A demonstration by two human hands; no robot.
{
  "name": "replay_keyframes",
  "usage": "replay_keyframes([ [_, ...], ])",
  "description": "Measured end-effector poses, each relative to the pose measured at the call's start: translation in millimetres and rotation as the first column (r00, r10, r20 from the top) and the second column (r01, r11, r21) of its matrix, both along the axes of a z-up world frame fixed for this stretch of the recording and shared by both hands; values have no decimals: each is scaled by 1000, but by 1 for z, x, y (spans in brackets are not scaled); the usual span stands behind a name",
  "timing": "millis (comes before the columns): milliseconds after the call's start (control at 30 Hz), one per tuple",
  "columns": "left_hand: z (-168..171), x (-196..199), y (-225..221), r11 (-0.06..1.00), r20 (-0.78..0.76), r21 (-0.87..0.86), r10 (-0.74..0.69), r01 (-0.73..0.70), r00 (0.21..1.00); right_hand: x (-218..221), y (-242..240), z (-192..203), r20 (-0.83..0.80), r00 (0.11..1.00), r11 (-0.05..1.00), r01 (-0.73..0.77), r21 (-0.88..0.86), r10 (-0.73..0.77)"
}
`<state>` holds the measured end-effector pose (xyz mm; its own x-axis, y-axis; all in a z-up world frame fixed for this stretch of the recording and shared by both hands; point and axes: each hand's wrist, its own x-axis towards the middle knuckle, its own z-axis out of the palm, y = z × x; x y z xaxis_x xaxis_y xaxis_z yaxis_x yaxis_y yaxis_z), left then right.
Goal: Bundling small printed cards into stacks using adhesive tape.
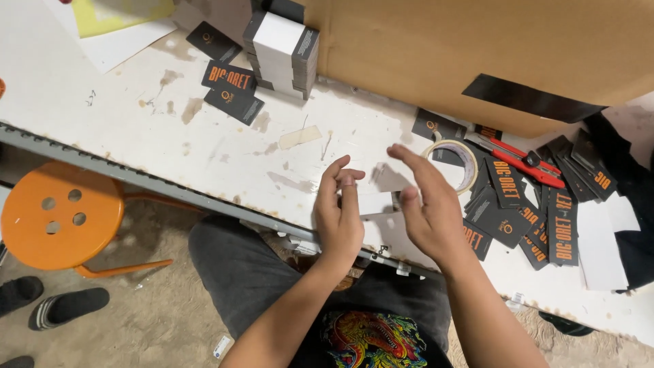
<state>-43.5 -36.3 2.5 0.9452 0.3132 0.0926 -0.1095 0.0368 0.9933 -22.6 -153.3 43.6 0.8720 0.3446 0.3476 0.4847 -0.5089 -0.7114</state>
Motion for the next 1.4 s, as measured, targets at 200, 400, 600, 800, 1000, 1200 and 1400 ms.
replay_keyframes([
  [200, -27, 7, -6, 974, 83, 190, 110, -125, 990, 25, 32, -4, -110, 985, 980, 109, -167, -129],
  [400, -16, 4, -1, 972, 66, 228, 38, -52, 997, 33, 27, -29, -313, 931, 943, 84, -323, -190],
  [600, -15, 6, 7, 985, 113, -170, -4, 23, 994, 29, 5, -40, -562, 812, 646, 345, 680, 158],
  [800, -16, 5, 2, 992, 108, 23, -125, 123, 986, 15, 32, -39, -467, 877, 750, 237, 617, 108],
  [1000, -21, 5, 1, 992, 150, 64, -114, 106, 982, 16, 26, -40, -531, 836, 775, 244, 583, 137],
  [1200, -14, 3, 25, 924, 184, -252, -246, 287, 952, 13, 8, -42, -526, 793, 661, 220, 717, 307],
  [1400, -5, -19, 67, 954, 51, -90, -284, 287, 958, -7, -21, -18, -361, 931, 998, -60, -8, 53],
])
